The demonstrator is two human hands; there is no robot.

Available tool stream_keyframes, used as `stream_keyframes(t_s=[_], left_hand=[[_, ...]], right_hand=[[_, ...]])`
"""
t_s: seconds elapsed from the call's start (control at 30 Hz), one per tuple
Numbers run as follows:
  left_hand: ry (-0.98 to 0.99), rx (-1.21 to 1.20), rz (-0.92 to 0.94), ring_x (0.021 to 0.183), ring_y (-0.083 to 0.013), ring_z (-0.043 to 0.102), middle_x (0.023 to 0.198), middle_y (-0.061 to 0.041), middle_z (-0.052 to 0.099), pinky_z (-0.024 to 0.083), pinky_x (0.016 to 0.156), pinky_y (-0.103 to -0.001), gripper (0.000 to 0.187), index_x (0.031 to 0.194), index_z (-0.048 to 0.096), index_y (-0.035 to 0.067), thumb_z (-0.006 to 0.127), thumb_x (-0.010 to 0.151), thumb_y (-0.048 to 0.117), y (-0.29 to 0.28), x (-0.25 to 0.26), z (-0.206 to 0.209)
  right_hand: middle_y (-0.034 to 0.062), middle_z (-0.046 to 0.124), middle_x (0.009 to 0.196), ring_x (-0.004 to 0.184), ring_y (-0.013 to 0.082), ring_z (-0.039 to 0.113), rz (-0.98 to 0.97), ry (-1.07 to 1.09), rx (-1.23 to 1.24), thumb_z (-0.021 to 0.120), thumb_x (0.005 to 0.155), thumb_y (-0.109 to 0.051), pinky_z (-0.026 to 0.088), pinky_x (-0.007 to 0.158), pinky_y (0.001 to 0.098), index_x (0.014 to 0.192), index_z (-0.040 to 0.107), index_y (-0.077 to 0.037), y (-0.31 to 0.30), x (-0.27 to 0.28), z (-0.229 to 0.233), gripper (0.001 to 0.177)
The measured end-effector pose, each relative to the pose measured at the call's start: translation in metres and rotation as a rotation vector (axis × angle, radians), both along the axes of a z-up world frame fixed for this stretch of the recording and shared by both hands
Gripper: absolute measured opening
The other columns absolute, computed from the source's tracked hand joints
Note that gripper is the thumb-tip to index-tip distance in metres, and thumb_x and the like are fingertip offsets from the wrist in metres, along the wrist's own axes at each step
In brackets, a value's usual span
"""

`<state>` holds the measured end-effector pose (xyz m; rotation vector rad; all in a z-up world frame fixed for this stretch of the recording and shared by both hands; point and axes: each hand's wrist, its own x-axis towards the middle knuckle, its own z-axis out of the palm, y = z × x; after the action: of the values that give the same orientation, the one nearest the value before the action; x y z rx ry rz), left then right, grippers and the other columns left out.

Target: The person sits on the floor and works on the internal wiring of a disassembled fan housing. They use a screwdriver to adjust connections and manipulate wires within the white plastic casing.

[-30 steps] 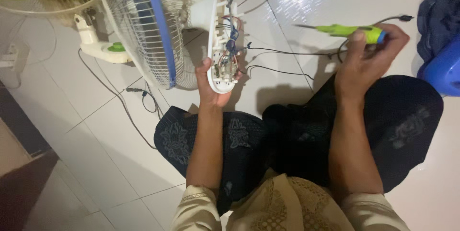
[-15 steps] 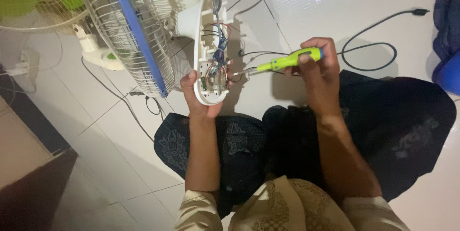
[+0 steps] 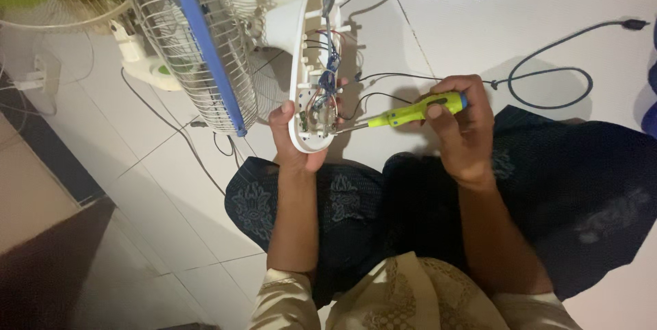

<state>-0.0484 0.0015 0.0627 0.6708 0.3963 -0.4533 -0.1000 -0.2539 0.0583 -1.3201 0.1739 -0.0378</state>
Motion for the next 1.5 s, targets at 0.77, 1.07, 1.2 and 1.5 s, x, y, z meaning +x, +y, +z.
stream_keyframes(t_s=[0.77, 1.07, 1.2, 1.5], left_hand=[[-0.028, 0.026, 0.027, 0.105, -0.0228, 0.068, 0.121, -0.016, 0.065, 0.06, 0.087, -0.037, 0.063, 0.143, 0.05, -0.002, 0.07, 0.098, 0.037, -0.01, -0.005, -0.02], [-0.017, 0.122, 0.002, 0.104, -0.0208, 0.064, 0.118, -0.015, 0.063, 0.056, 0.086, -0.034, 0.063, 0.143, 0.049, -0.001, 0.066, 0.097, 0.039, -0.015, 0.001, -0.017], [-0.037, 0.168, -0.002, 0.108, -0.0216, 0.064, 0.118, -0.013, 0.064, 0.056, 0.092, -0.036, 0.066, 0.142, 0.049, 0.0, 0.066, 0.093, 0.041, -0.016, 0.0, -0.015], [-0.023, 0.149, -0.014, 0.107, -0.0215, 0.063, 0.118, -0.012, 0.063, 0.055, 0.091, -0.037, 0.066, 0.141, 0.05, 0.0, 0.066, 0.094, 0.043, -0.016, 0.002, -0.013]], right_hand=[[0.0134, 0.063, 0.093, 0.081, 0.0205, 0.067, -0.123, 0.125, 0.125, 0.062, 0.113, -0.028, 0.06, 0.074, 0.0336, 0.121, 0.051, 0.0, 0.004, -0.006, -0.012, 0.032], [0.0129, 0.061, 0.095, 0.081, 0.0231, 0.067, -0.176, 0.133, 0.257, 0.062, 0.111, -0.015, 0.059, 0.071, 0.0347, 0.119, 0.051, 0.001, 0.003, -0.008, -0.022, 0.022], [0.0126, 0.061, 0.096, 0.08, 0.0236, 0.067, -0.166, 0.099, 0.269, 0.062, 0.112, -0.015, 0.059, 0.073, 0.0355, 0.12, 0.051, 0.001, 0.004, -0.01, -0.024, 0.021], [0.012, 0.06, 0.095, 0.079, 0.0241, 0.067, -0.177, 0.108, 0.246, 0.067, 0.112, -0.018, 0.06, 0.074, 0.0355, 0.119, 0.051, 0.001, 0.004, -0.012, -0.021, 0.026]])
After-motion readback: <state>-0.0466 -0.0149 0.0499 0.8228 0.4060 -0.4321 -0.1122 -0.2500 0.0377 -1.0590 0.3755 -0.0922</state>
